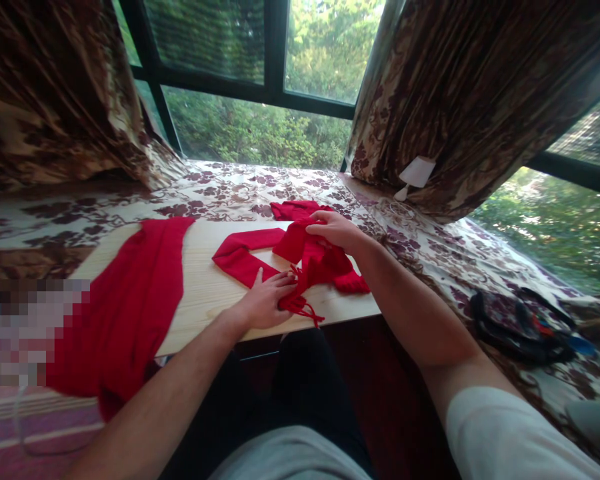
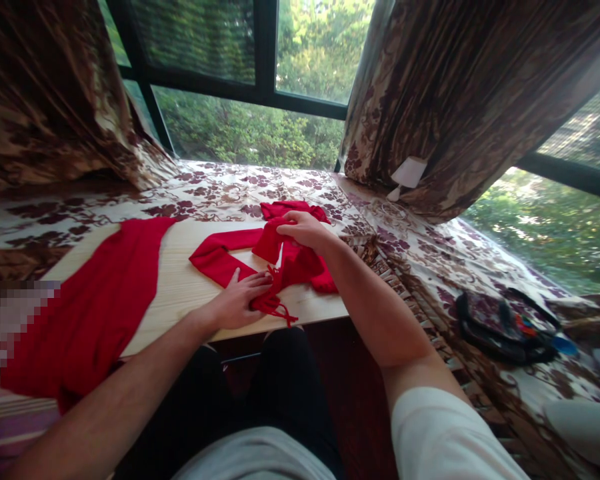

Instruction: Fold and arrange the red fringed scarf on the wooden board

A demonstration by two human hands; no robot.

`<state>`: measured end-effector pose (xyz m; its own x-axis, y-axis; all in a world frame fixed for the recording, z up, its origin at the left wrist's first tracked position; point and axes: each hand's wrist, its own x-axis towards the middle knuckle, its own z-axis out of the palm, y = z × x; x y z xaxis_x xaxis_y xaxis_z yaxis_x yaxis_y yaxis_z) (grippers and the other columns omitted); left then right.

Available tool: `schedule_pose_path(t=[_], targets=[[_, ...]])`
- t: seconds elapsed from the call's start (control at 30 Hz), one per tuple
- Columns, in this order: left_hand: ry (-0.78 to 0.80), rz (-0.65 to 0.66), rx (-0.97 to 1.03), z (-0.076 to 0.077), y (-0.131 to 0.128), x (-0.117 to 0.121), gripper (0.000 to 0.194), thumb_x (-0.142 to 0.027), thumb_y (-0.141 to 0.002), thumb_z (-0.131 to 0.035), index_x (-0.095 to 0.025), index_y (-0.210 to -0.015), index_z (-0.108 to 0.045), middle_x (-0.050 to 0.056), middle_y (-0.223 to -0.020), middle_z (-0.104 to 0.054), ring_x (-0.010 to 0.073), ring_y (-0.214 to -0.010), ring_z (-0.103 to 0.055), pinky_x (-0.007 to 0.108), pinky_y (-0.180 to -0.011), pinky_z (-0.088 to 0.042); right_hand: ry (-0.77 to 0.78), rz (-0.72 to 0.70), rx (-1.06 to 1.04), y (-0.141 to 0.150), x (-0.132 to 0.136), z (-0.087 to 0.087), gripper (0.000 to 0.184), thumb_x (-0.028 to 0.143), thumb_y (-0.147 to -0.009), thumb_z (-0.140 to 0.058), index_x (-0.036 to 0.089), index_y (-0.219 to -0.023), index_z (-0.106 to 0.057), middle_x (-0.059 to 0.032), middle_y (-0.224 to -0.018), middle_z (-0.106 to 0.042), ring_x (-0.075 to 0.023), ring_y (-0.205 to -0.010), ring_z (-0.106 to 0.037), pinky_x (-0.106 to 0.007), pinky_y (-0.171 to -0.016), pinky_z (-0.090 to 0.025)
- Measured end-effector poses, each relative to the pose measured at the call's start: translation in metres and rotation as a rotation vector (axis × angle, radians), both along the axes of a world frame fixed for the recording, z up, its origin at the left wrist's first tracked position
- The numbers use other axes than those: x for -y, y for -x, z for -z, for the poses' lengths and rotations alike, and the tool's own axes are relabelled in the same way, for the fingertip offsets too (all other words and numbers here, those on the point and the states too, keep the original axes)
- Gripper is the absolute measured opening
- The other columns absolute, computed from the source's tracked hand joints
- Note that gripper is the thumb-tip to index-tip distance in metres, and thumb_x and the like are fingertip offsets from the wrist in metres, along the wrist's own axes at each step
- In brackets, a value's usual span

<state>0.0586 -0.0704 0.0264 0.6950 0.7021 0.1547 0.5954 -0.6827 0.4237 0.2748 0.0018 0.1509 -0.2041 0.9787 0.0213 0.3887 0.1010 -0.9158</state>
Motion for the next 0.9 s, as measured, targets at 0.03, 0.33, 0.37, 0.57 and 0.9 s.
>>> schedule_pose_path(t=[0.03,0.33,0.37,0.57,0.9], targets=[[0.005,0.012,-0.013,0.0,0.002,0.0,0.061,-0.036,-0.08,-0.066,-0.032,-0.14,-0.06,0.009,-0.154,-0.049,0.0352,-0.144,-0.039,0.067,-0.12,-0.003,-0.027,-0.021,0.054,0.006,0.002,-0.005,0.016,0.022,-0.073,-0.07,0.017,-0.087,-0.065,0.0057,-0.056,-0.055,-0.0064,-0.045,-0.043,-0.018,-0.044,-0.031],[0.07,0.062,0.112,-0.001,0.009,0.004,0.065,-0.027,-0.076,-0.062,-0.028,-0.142,-0.059,0.007,-0.157,-0.045,0.0323,-0.147,-0.037,0.056,-0.122,-0.02,-0.317,-0.19,0.442,0.049,0.011,-0.026,0.019,0.014,-0.076,-0.066,0.015,-0.092,-0.076,-0.0018,-0.08,-0.07,-0.0117,-0.069,-0.058,-0.022,-0.064,-0.042],[0.105,0.047,0.224,-0.001,0.01,0.008,0.061,-0.026,-0.076,-0.06,-0.026,-0.138,-0.063,0.008,-0.151,-0.053,0.0309,-0.142,-0.043,0.052,-0.121,-0.026,-0.316,-0.22,0.47,0.054,0.016,-0.026,0.019,0.015,-0.077,-0.066,0.015,-0.093,-0.076,-0.0018,-0.081,-0.07,-0.0119,-0.07,-0.058,-0.022,-0.064,-0.041],[0.592,-0.675,1.011,0.001,0.029,0.025,0.028,-0.044,-0.083,-0.054,-0.018,-0.08,-0.065,0.009,-0.084,-0.074,0.0261,-0.086,-0.072,0.041,-0.083,-0.058,-0.27,-0.324,0.479,0.083,0.047,-0.009,0.018,0.013,-0.08,-0.067,0.015,-0.095,-0.075,-0.0007,-0.085,-0.072,-0.0115,-0.077,-0.06,-0.021,-0.07,-0.041],[0.646,-0.859,0.95,0.017,0.047,0.013,0.065,-0.026,-0.067,-0.074,-0.017,-0.126,-0.05,0.0,-0.072,-0.067,0.0166,-0.061,-0.065,0.025,-0.056,-0.048,-0.156,-0.711,0.409,0.09,0.087,0.06,0.016,0.017,-0.082,-0.065,0.015,-0.098,-0.068,-0.0025,-0.086,-0.073,-0.0135,-0.073,-0.064,-0.022,-0.064,-0.043]])
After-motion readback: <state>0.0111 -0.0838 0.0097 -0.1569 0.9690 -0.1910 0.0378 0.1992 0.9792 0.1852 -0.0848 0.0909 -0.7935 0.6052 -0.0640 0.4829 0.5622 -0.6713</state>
